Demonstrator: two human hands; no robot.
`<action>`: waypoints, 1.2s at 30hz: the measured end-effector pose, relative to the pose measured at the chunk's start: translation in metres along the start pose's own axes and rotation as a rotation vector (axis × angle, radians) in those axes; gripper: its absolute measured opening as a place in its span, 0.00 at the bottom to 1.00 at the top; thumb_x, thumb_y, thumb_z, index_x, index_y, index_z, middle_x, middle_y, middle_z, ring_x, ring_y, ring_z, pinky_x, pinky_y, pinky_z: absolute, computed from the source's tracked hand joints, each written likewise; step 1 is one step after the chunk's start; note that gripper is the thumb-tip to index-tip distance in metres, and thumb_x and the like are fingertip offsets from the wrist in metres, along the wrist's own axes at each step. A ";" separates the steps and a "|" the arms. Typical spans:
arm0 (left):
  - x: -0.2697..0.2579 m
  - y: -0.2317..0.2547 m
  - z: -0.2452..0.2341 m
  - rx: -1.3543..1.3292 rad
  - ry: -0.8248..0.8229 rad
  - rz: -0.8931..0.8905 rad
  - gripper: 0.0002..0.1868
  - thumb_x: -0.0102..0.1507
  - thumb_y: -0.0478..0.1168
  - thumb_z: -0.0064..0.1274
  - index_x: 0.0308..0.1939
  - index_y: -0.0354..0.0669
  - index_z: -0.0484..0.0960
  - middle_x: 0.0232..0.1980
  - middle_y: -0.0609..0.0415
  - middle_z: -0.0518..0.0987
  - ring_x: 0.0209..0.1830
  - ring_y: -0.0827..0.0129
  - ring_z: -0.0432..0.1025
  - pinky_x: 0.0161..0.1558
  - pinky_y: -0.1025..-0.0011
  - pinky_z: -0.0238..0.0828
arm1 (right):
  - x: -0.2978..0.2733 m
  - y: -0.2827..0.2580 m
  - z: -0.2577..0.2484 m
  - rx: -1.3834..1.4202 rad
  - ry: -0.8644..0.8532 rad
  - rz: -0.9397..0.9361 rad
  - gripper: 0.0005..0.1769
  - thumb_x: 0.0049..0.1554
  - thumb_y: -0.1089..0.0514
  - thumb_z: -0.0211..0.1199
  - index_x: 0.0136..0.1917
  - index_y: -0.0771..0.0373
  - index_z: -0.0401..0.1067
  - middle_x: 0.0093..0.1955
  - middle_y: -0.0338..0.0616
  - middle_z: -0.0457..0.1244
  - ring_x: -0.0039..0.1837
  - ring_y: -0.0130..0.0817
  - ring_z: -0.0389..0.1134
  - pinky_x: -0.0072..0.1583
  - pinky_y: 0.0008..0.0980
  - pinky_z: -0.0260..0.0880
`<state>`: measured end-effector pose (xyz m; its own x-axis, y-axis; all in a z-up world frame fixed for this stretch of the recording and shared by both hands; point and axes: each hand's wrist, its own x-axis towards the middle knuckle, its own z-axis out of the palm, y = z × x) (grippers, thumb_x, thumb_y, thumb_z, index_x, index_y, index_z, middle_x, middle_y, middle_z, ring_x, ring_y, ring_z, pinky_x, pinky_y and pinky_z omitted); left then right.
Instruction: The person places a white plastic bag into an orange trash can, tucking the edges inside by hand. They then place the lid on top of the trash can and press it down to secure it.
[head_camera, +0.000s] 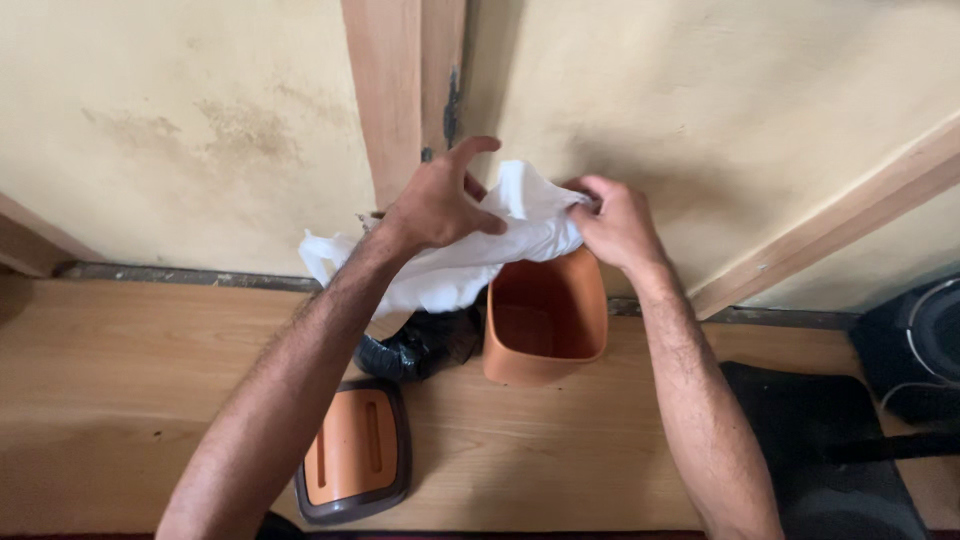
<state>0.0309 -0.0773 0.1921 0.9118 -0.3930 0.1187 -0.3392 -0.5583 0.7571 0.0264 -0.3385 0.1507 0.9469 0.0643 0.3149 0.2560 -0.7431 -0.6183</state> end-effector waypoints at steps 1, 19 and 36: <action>0.004 -0.002 0.002 0.044 0.000 -0.003 0.43 0.52 0.42 0.71 0.70 0.44 0.70 0.49 0.45 0.84 0.51 0.61 0.80 0.54 0.64 0.77 | 0.001 0.004 -0.005 0.059 0.007 0.066 0.15 0.58 0.63 0.63 0.58 0.65 0.77 0.45 0.48 0.73 0.40 0.30 0.72 0.43 0.29 0.72; 0.048 -0.058 0.128 -0.294 0.587 -0.047 0.11 0.67 0.35 0.48 0.51 0.34 0.77 0.41 0.38 0.84 0.40 0.53 0.82 0.43 0.56 0.79 | -0.012 0.025 0.015 0.301 0.274 0.276 0.52 0.58 0.36 0.70 0.80 0.56 0.45 0.71 0.59 0.51 0.65 0.46 0.64 0.60 0.44 0.76; 0.019 -0.093 0.184 -0.396 0.470 -0.219 0.19 0.65 0.44 0.52 0.54 0.35 0.73 0.37 0.38 0.84 0.37 0.54 0.81 0.42 0.58 0.76 | -0.028 0.130 0.048 1.099 0.125 0.685 0.33 0.60 0.67 0.53 0.77 0.58 0.53 0.63 0.52 0.65 0.59 0.39 0.72 0.57 0.42 0.79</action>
<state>0.0372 -0.1672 0.0051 0.9846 0.1109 0.1348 -0.1047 -0.2426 0.9645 0.0429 -0.4049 0.0266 0.9384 -0.2148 -0.2706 -0.1894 0.3350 -0.9230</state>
